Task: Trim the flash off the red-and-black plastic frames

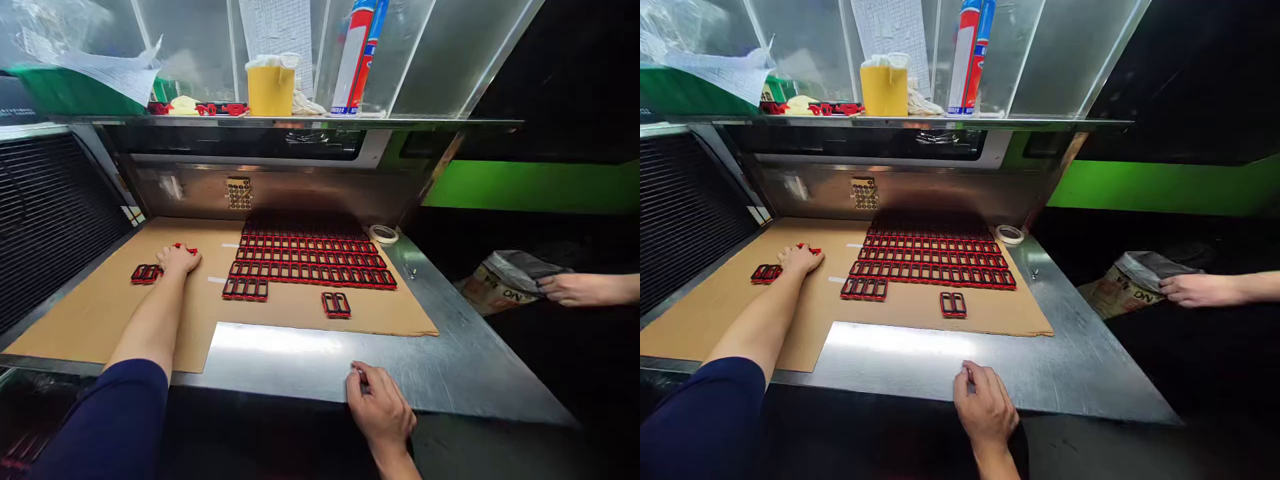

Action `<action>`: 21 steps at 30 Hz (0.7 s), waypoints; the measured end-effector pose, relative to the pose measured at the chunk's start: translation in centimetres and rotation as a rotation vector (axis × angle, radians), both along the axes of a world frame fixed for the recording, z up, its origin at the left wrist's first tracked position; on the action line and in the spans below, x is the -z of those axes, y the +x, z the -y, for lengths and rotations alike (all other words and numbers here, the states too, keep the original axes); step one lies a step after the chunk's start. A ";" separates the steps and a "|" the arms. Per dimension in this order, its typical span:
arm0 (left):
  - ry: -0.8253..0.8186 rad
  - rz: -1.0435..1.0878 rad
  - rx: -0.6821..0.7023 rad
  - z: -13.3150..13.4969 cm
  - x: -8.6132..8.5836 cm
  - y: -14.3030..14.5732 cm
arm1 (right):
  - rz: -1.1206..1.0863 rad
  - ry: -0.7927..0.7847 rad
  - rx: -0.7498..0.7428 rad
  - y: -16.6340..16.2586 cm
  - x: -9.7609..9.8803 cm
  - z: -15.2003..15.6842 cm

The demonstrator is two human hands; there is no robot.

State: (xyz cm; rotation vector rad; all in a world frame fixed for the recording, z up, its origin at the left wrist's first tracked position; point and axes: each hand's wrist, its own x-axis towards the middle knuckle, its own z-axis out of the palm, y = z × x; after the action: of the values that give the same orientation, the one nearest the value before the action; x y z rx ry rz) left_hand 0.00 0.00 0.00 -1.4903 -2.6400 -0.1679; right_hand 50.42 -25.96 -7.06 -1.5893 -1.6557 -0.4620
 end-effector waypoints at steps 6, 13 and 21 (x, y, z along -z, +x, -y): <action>-0.002 -0.011 0.023 1.8 0.1 1.5 | -0.024 0.015 -0.012 -0.1 -0.4 0.2; 0.032 -0.075 0.112 5.8 1.1 3.4 | -0.026 0.004 -0.011 0.1 -0.1 0.3; 0.084 -0.075 0.052 6.7 -0.8 1.3 | -0.003 0.037 0.005 0.1 -0.1 0.2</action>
State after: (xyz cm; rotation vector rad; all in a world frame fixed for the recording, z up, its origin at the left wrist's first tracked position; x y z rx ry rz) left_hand 1.34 -6.70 0.78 -1.5085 -2.5050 -0.2204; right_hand 50.48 -26.15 -6.93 -1.5663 -1.6326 -0.4903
